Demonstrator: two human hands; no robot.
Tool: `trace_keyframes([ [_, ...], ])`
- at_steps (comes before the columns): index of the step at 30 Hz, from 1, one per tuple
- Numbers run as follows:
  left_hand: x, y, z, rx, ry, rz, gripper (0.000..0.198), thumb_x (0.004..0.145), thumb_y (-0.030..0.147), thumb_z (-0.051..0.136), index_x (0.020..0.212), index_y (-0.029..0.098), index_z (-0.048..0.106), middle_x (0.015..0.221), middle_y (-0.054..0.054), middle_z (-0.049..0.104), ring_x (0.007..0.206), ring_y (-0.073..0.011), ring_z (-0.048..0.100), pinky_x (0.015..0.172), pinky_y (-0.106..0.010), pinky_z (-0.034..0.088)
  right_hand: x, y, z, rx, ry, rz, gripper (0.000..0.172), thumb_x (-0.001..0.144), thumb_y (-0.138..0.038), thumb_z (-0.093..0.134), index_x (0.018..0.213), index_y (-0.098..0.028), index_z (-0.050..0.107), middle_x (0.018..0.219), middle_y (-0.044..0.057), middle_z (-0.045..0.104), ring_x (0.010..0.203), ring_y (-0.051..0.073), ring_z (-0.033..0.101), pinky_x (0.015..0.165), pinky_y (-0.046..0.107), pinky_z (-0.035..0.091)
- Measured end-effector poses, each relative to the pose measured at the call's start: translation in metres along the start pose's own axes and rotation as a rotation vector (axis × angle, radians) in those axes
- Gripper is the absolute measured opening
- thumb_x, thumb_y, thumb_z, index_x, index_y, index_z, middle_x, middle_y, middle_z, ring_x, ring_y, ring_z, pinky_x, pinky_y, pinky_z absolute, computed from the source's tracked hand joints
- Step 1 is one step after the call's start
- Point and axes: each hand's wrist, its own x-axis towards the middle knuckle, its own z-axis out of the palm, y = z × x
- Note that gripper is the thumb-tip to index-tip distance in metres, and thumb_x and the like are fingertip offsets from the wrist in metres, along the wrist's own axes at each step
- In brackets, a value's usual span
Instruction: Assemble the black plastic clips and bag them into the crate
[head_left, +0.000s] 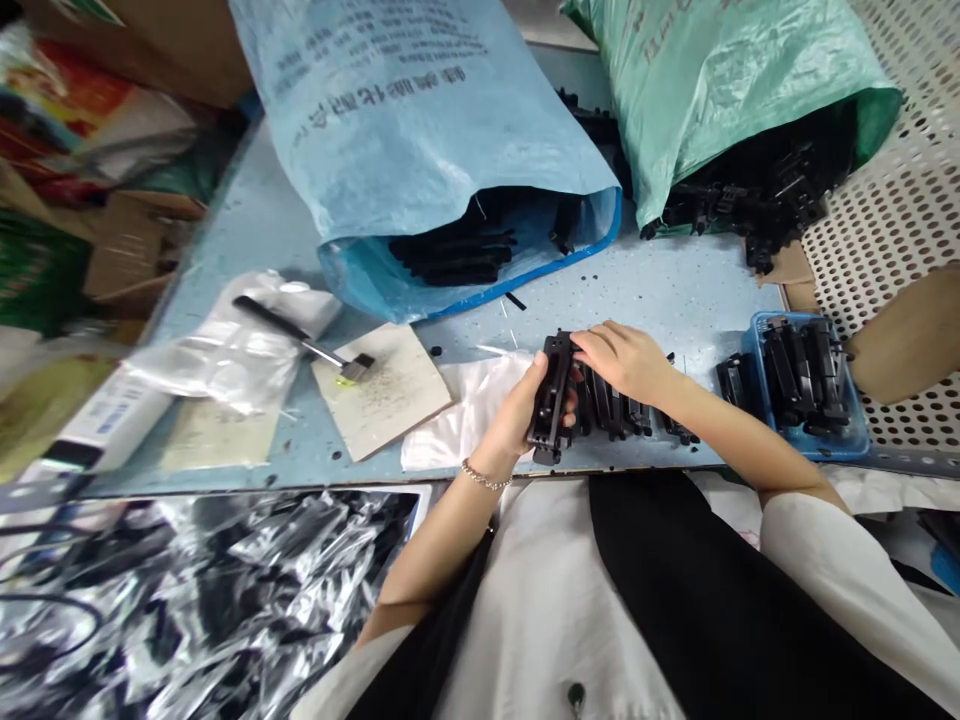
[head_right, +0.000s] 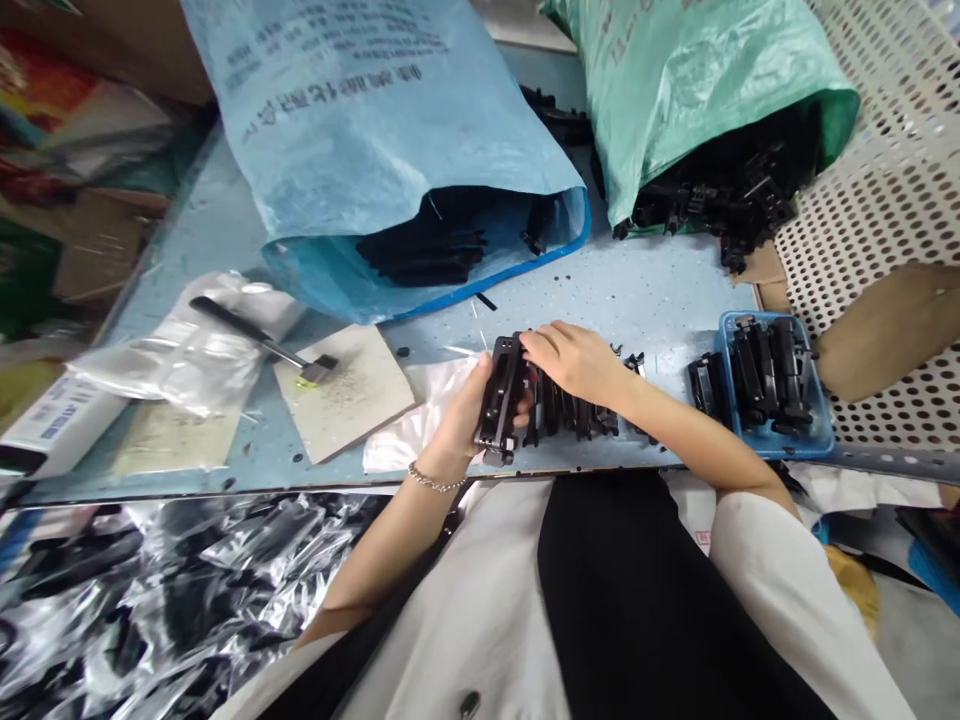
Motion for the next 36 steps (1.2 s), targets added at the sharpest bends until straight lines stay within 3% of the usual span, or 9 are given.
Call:
trace_keyframes([
  [4,-0.001,-0.009,0.009,0.012,-0.016,0.099,0.046,0.081,0.06,0.074,0.097,0.018,0.063,0.061,0.001,0.06,0.047,-0.013,0.057,0.043,-0.024,0.042,0.004,0.001,-0.001,0.056,-0.052,0.119,0.03,0.107,-0.041,0.043,0.105,-0.02,0.063,0.094,0.01,0.071,0.086,0.024,0.066,0.075,0.037,0.051],
  [8,0.001,-0.018,0.004,-0.06,0.131,0.164,0.038,0.084,0.057,0.071,0.096,0.021,0.064,0.064,0.0,0.062,0.057,-0.0171,0.065,0.046,-0.026,0.045,-0.009,-0.024,0.002,0.156,-0.059,0.264,0.028,0.108,-0.043,0.042,0.109,-0.023,0.061,0.084,0.003,0.068,0.076,0.019,0.065,0.07,0.032,0.047],
  [11,-0.003,-0.022,-0.003,-0.078,0.213,0.227,0.035,0.088,0.056,0.066,0.096,0.023,0.066,0.065,0.0,0.063,0.064,-0.0188,0.068,0.048,-0.026,0.047,-0.034,-0.055,0.021,0.138,-0.103,0.096,0.029,0.104,-0.047,0.05,0.099,-0.021,0.062,0.088,0.006,0.069,0.079,0.02,0.063,0.071,0.032,0.047],
  [15,-0.014,-0.035,-0.001,-0.074,0.162,0.225,0.033,0.088,0.053,0.067,0.091,0.02,0.067,0.065,0.0,0.062,0.058,-0.0138,0.062,0.047,-0.023,0.046,-0.067,-0.076,0.052,0.125,-0.086,0.022,0.032,0.107,-0.036,0.043,0.085,-0.021,0.059,0.086,0.008,0.067,0.079,0.02,0.061,0.072,0.033,0.048],
  [19,-0.016,-0.049,0.006,-0.131,0.115,0.18,0.038,0.088,0.055,0.067,0.095,0.017,0.067,0.066,0.0,0.062,0.052,-0.0107,0.056,0.045,-0.022,0.042,-0.09,-0.07,0.055,0.235,-0.084,0.063,0.027,0.108,-0.037,0.043,0.095,-0.022,0.06,0.089,0.005,0.068,0.078,0.017,0.061,0.07,0.029,0.049],
  [24,-0.008,-0.058,0.016,-0.276,0.072,-0.008,0.037,0.09,0.051,0.066,0.104,0.017,0.066,0.08,-0.002,0.069,0.055,-0.0101,0.058,0.047,-0.022,0.045,-0.104,-0.063,0.049,-0.009,-0.062,-0.133,0.026,0.103,-0.043,0.053,0.093,-0.02,0.062,0.087,0.007,0.066,0.082,0.021,0.063,0.073,0.033,0.05],
  [29,-0.013,-0.059,0.021,-0.214,0.064,0.085,0.044,0.085,0.057,0.071,0.098,0.016,0.065,0.071,0.0,0.064,0.051,-0.009,0.054,0.045,-0.02,0.042,-0.112,-0.053,0.053,-0.072,0.015,-0.243,0.034,0.104,-0.046,0.05,0.086,-0.019,0.062,0.078,0.005,0.064,0.073,0.019,0.06,0.069,0.032,0.048],
  [31,-0.013,-0.059,0.015,-0.163,0.088,0.163,0.046,0.082,0.059,0.073,0.095,0.016,0.064,0.066,0.001,0.061,0.051,-0.0089,0.054,0.047,-0.02,0.043,-0.121,-0.043,0.05,-0.041,0.022,-0.157,0.034,0.105,-0.045,0.049,0.088,-0.019,0.064,0.081,0.006,0.066,0.076,0.02,0.062,0.072,0.034,0.05],
  [36,0.012,-0.066,-0.004,-0.168,0.351,0.216,0.042,0.08,0.055,0.076,0.092,0.018,0.06,0.064,0.003,0.06,0.051,-0.0095,0.056,0.048,-0.021,0.046,-0.147,0.009,0.043,-0.182,0.162,0.499,0.046,0.105,-0.046,0.04,0.136,-0.016,0.057,0.134,0.023,0.059,0.127,0.037,0.055,0.103,0.06,0.046],
])
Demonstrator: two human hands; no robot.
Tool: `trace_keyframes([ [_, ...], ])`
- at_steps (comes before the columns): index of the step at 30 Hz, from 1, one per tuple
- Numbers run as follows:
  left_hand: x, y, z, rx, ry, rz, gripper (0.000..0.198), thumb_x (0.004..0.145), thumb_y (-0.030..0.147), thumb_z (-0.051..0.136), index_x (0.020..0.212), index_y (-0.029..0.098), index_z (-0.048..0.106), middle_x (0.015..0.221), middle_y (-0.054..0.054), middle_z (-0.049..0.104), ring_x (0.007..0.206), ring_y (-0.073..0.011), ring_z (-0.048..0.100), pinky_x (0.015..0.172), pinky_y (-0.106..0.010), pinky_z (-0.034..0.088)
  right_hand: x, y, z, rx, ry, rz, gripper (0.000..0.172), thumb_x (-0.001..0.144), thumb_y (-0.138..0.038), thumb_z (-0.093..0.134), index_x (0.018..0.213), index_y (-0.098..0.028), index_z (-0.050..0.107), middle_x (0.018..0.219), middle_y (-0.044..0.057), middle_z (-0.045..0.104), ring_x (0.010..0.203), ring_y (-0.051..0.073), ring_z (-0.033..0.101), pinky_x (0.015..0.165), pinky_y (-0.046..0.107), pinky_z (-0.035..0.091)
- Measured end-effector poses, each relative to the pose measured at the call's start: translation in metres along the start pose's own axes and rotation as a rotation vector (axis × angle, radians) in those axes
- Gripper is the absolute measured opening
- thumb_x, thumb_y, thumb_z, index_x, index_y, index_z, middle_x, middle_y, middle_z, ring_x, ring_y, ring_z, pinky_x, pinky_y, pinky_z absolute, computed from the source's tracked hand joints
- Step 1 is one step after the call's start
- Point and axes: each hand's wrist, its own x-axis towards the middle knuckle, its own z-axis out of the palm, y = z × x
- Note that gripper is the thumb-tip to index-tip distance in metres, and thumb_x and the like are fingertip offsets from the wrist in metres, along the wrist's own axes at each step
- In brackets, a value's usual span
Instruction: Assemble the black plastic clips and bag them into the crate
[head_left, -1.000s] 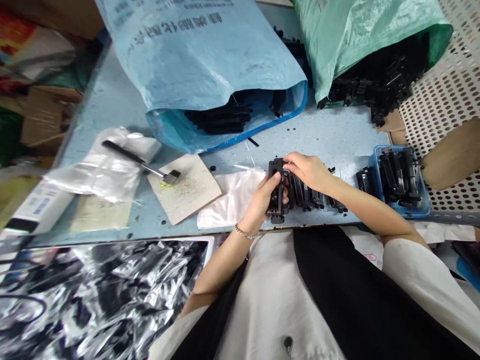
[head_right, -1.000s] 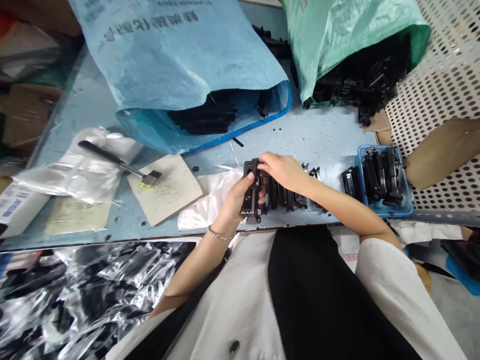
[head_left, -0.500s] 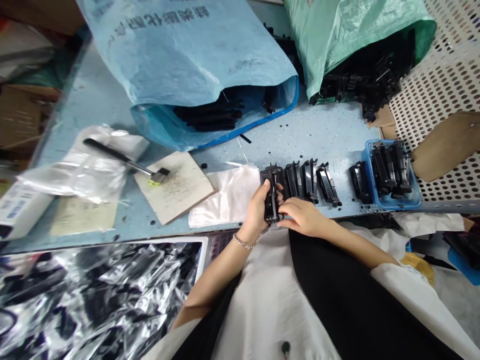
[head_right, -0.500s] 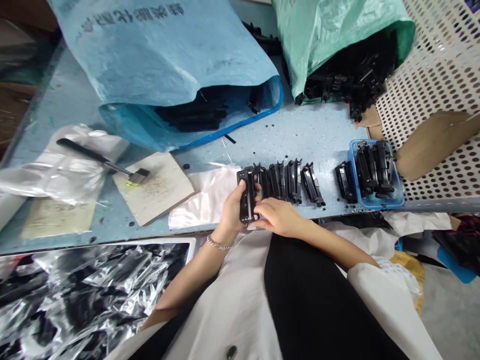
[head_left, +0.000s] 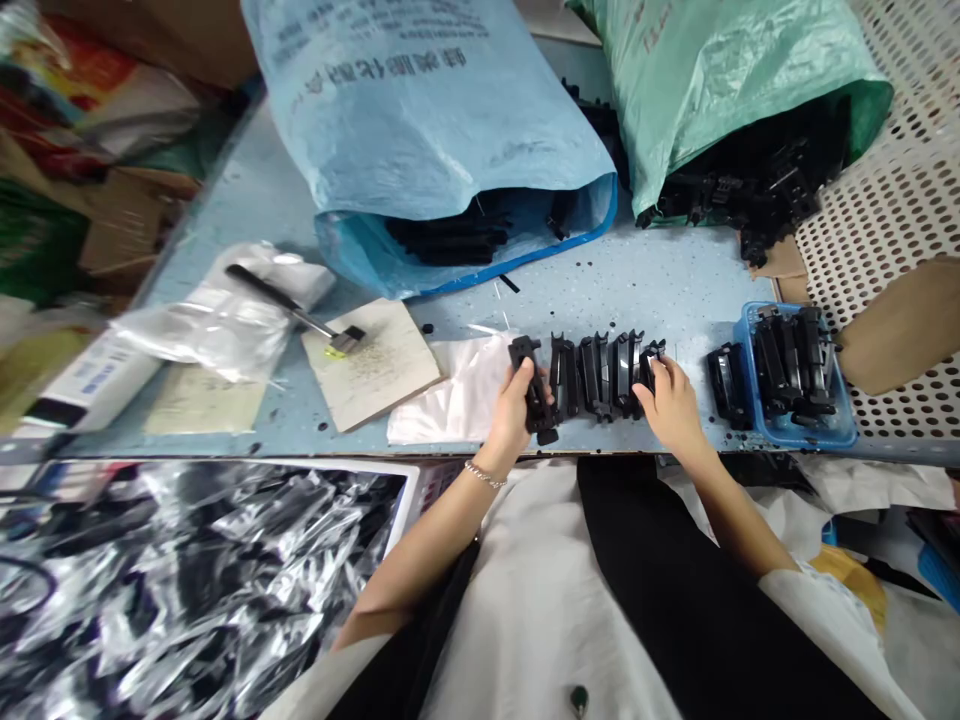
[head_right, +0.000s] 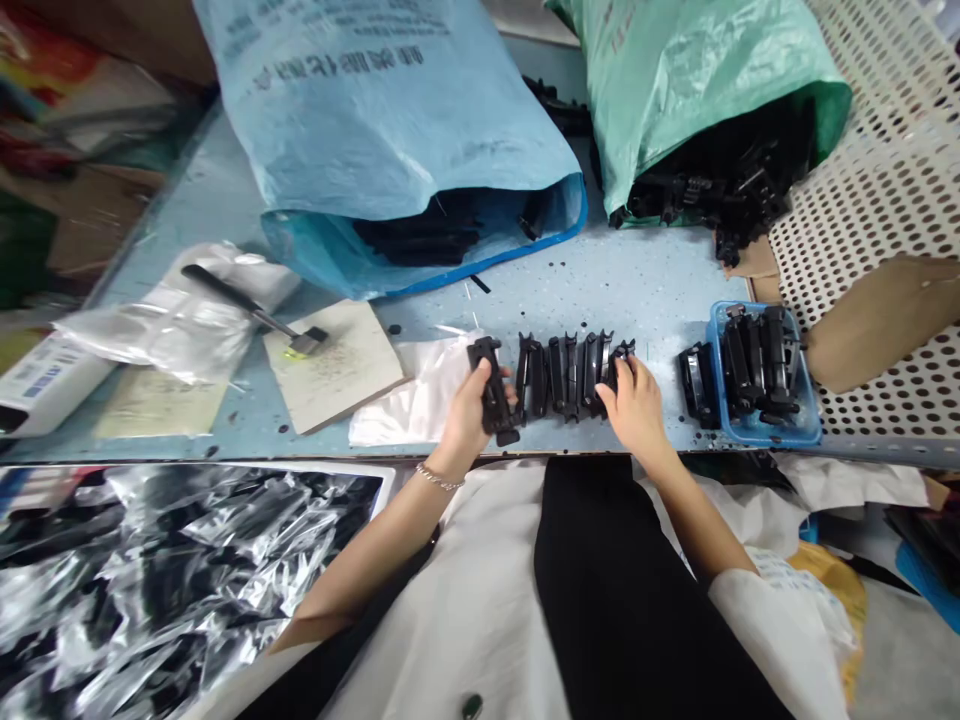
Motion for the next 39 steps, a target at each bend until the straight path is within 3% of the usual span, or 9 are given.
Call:
trace_keyframes([
  [6,0.031,-0.004,0.001,-0.02,-0.09,-0.134,0.041,0.096,0.054,0.052,0.096,0.014,0.064,0.063,-0.002,0.063,0.051,-0.0131,0.06,0.046,-0.022,0.046,0.034,0.024,0.003,-0.099,-0.039,0.025,0.051,0.102,-0.038,0.048,0.145,-0.01,0.05,0.143,0.026,0.053,0.143,0.044,0.04,0.112,0.069,0.039],
  [10,0.008,0.012,-0.021,0.094,-0.498,-0.428,0.049,0.096,0.053,0.049,0.107,0.009,0.067,0.071,-0.009,0.07,0.057,-0.0191,0.067,0.05,-0.027,0.052,0.045,-0.02,-0.022,-0.027,-0.14,-0.415,0.053,0.1,-0.03,0.056,0.151,-0.019,0.045,0.152,0.019,0.049,0.149,0.038,0.038,0.117,0.061,0.04],
  [14,-0.023,0.025,-0.039,0.288,-0.84,-0.729,0.065,0.093,0.065,0.042,0.098,0.008,0.072,0.075,-0.016,0.073,0.064,-0.0247,0.07,0.059,-0.034,0.056,0.039,-0.055,-0.03,0.096,-0.396,-0.787,0.042,0.102,-0.019,0.049,0.144,-0.02,0.053,0.136,0.015,0.064,0.124,0.029,0.065,0.103,0.048,0.056],
  [17,-0.025,0.031,-0.047,0.501,-0.653,-0.344,0.067,0.095,0.067,0.036,0.099,0.012,0.074,0.092,-0.016,0.075,0.08,-0.0284,0.072,0.074,-0.042,0.058,0.037,-0.054,-0.025,0.191,-0.462,-0.634,0.032,0.1,-0.029,0.057,0.13,-0.018,0.063,0.12,0.015,0.072,0.105,0.029,0.073,0.091,0.044,0.06],
  [20,-0.006,0.027,-0.054,0.967,-0.09,0.328,0.047,0.094,0.056,0.052,0.099,0.014,0.07,0.107,-0.017,0.071,0.103,-0.0329,0.068,0.089,-0.045,0.054,0.038,-0.048,-0.016,0.439,-0.48,-0.253,0.04,0.091,-0.039,0.07,0.126,-0.02,0.064,0.116,0.013,0.074,0.102,0.029,0.073,0.085,0.042,0.061],
  [22,0.011,0.022,-0.06,1.284,0.149,0.541,0.031,0.092,0.045,0.06,0.094,0.014,0.068,0.11,-0.019,0.068,0.11,-0.0353,0.064,0.091,-0.046,0.053,0.038,-0.05,-0.008,0.713,-0.492,0.033,0.044,0.087,-0.043,0.073,0.124,-0.021,0.064,0.115,0.011,0.075,0.098,0.027,0.074,0.082,0.041,0.061],
  [26,0.035,0.024,-0.077,1.384,0.037,0.533,0.021,0.093,0.023,0.055,0.077,0.018,0.067,0.095,-0.012,0.069,0.095,-0.0261,0.067,0.086,-0.038,0.053,0.034,-0.065,0.008,1.232,-0.495,0.392,0.043,0.077,-0.047,0.081,0.109,-0.022,0.068,0.107,0.008,0.078,0.091,0.025,0.076,0.082,0.039,0.059],
  [32,0.038,0.04,-0.094,1.06,-0.058,0.559,0.02,0.081,0.027,0.068,0.062,0.021,0.065,0.079,-0.005,0.068,0.091,-0.022,0.064,0.085,-0.035,0.052,0.052,-0.093,0.033,1.705,-0.506,0.542,0.04,0.075,-0.053,0.082,0.096,-0.021,0.073,0.097,0.006,0.079,0.097,0.026,0.075,0.083,0.037,0.059],
  [39,0.021,0.042,-0.096,0.967,0.041,0.567,0.007,0.081,0.024,0.065,0.081,0.018,0.069,0.092,-0.006,0.074,0.079,-0.0182,0.068,0.072,-0.03,0.056,0.088,-0.124,0.078,1.682,-0.373,0.623,0.037,0.069,-0.049,0.084,0.086,-0.021,0.068,0.083,0.003,0.076,0.095,0.023,0.073,0.09,0.036,0.057],
])
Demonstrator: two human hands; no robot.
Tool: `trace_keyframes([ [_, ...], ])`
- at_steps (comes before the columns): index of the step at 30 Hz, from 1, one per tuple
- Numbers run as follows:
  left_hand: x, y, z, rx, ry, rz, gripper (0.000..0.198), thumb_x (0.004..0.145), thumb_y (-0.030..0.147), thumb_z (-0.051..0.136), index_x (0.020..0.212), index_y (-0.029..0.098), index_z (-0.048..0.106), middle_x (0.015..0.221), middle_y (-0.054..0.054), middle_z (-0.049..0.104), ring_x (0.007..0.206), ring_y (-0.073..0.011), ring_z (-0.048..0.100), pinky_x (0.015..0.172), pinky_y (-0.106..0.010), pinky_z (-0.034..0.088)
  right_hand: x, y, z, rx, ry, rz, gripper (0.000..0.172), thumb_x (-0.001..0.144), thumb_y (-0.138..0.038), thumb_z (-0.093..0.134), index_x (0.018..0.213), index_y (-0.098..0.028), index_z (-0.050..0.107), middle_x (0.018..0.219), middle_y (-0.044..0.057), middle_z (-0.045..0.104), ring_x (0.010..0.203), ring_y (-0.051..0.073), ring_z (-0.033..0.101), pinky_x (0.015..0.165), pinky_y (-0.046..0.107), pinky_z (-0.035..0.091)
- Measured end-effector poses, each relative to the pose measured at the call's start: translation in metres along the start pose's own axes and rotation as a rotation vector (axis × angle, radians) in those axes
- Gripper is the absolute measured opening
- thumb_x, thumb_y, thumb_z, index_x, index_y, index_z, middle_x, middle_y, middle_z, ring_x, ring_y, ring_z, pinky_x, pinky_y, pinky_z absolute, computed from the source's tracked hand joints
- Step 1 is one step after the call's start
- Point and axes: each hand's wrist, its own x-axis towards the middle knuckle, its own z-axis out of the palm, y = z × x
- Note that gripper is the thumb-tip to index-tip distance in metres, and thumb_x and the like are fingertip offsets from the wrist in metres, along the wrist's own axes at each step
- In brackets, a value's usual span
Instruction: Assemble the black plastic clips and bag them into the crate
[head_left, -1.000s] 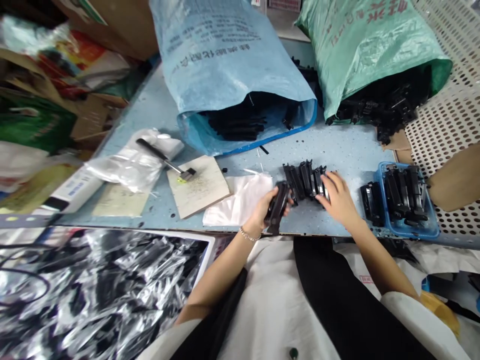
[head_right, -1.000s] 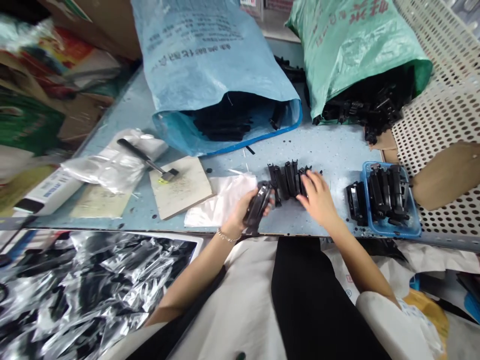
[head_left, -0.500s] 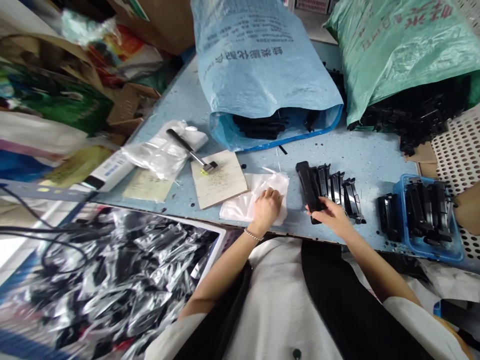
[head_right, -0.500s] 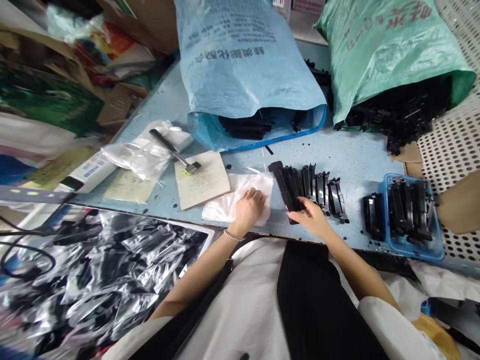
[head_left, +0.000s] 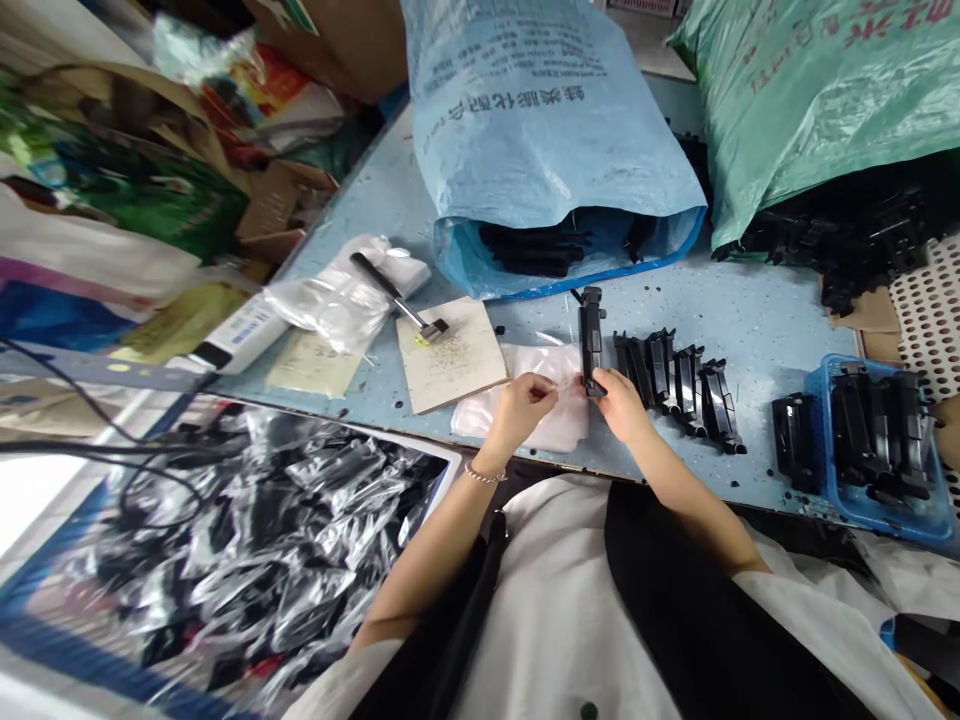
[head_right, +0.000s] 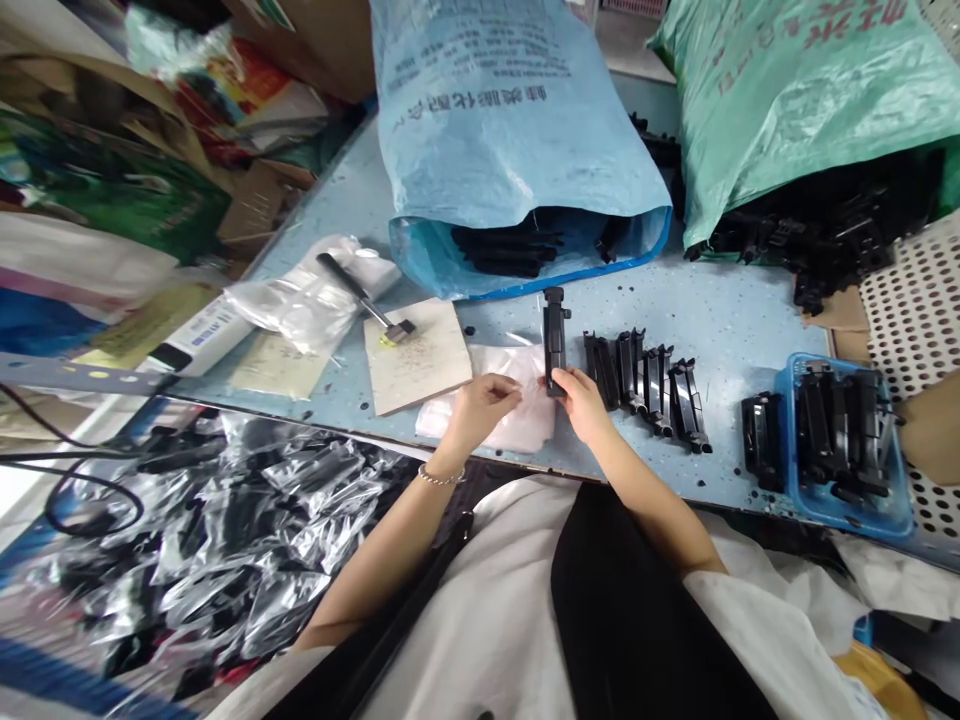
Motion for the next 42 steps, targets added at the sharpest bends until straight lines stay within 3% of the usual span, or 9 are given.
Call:
trace_keyframes([
  [2,-0.004,0.001,-0.007,0.13,0.032,0.12,0.012,0.084,0.016,0.058,0.087,0.018,0.07,0.107,-0.009,0.074,0.092,-0.0208,0.071,0.083,-0.034,0.059,-0.01,-0.003,-0.005,-0.017,0.022,-0.03,0.035,0.069,-0.045,0.084,0.089,-0.022,0.066,0.086,0.001,0.075,0.091,0.021,0.072,0.089,0.034,0.056],
  [5,-0.005,0.0,-0.013,0.375,-0.038,0.297,0.035,0.085,0.003,0.047,0.096,0.019,0.075,0.122,-0.011,0.072,0.113,-0.0239,0.069,0.102,-0.043,0.056,-0.042,-0.011,-0.021,0.008,-0.146,0.14,0.04,0.079,-0.053,0.07,0.099,-0.018,0.067,0.085,0.004,0.074,0.073,0.02,0.07,0.072,0.035,0.057],
  [8,-0.002,-0.005,-0.014,0.464,-0.092,0.286,0.043,0.084,-0.001,0.043,0.101,0.019,0.077,0.122,-0.011,0.073,0.109,-0.0234,0.071,0.098,-0.041,0.06,-0.069,-0.007,-0.037,0.124,-0.376,0.463,0.053,0.086,-0.06,0.056,0.103,-0.011,0.069,0.068,0.003,0.067,0.052,0.014,0.056,0.052,0.028,0.046],
  [11,-0.004,-0.01,-0.017,0.513,-0.075,0.247,0.041,0.085,-0.001,0.042,0.095,0.017,0.078,0.12,-0.011,0.073,0.11,-0.0246,0.071,0.098,-0.04,0.06,-0.077,0.009,-0.045,0.235,-0.443,0.642,0.052,0.087,-0.057,0.057,0.098,-0.008,0.07,0.059,0.0,0.059,0.045,0.009,0.042,0.043,0.022,0.035],
  [16,-0.012,-0.011,-0.023,0.499,-0.07,0.247,0.046,0.085,0.0,0.042,0.115,0.015,0.074,0.122,-0.014,0.072,0.117,-0.0259,0.069,0.108,-0.043,0.055,-0.074,0.021,-0.047,0.354,-0.416,0.625,0.048,0.089,-0.053,0.058,0.099,-0.007,0.068,0.058,-0.002,0.054,0.043,0.007,0.035,0.04,0.019,0.031],
  [21,-0.01,-0.006,-0.025,0.396,-0.02,0.249,0.051,0.088,0.005,0.045,0.136,0.015,0.062,0.14,-0.015,0.063,0.133,-0.0259,0.06,0.114,-0.042,0.051,-0.077,0.027,-0.047,0.346,-0.426,0.746,0.047,0.088,-0.052,0.064,0.097,-0.006,0.066,0.054,-0.005,0.05,0.041,0.006,0.036,0.039,0.017,0.032],
  [30,-0.055,0.015,-0.019,0.325,-0.18,0.452,0.079,0.089,-0.001,0.039,0.163,0.024,0.026,0.161,-0.015,0.041,0.15,-0.0244,0.041,0.122,-0.042,0.042,-0.066,0.019,-0.04,0.548,-0.459,0.75,0.049,0.093,-0.052,0.055,0.101,-0.005,0.065,0.054,-0.008,0.047,0.036,0.003,0.028,0.036,0.013,0.031],
  [36,-0.05,-0.01,-0.015,0.388,0.018,0.293,0.083,0.087,-0.002,0.042,0.164,0.023,0.021,0.162,-0.018,0.038,0.148,-0.0297,0.044,0.115,-0.045,0.048,-0.093,0.01,-0.045,0.545,-0.547,0.742,0.05,0.095,-0.054,0.052,0.101,-0.006,0.065,0.053,-0.008,0.047,0.033,0.003,0.02,0.033,0.014,0.028],
  [42,-0.054,0.003,0.005,0.446,0.074,0.43,0.087,0.09,-0.003,0.039,0.166,0.024,0.006,0.163,-0.021,0.036,0.148,-0.0307,0.043,0.108,-0.041,0.056,-0.096,0.017,-0.043,0.499,-0.474,0.68,0.052,0.09,-0.056,0.059,0.099,-0.005,0.067,0.051,-0.01,0.043,0.033,0.003,0.018,0.033,0.015,0.027],
])
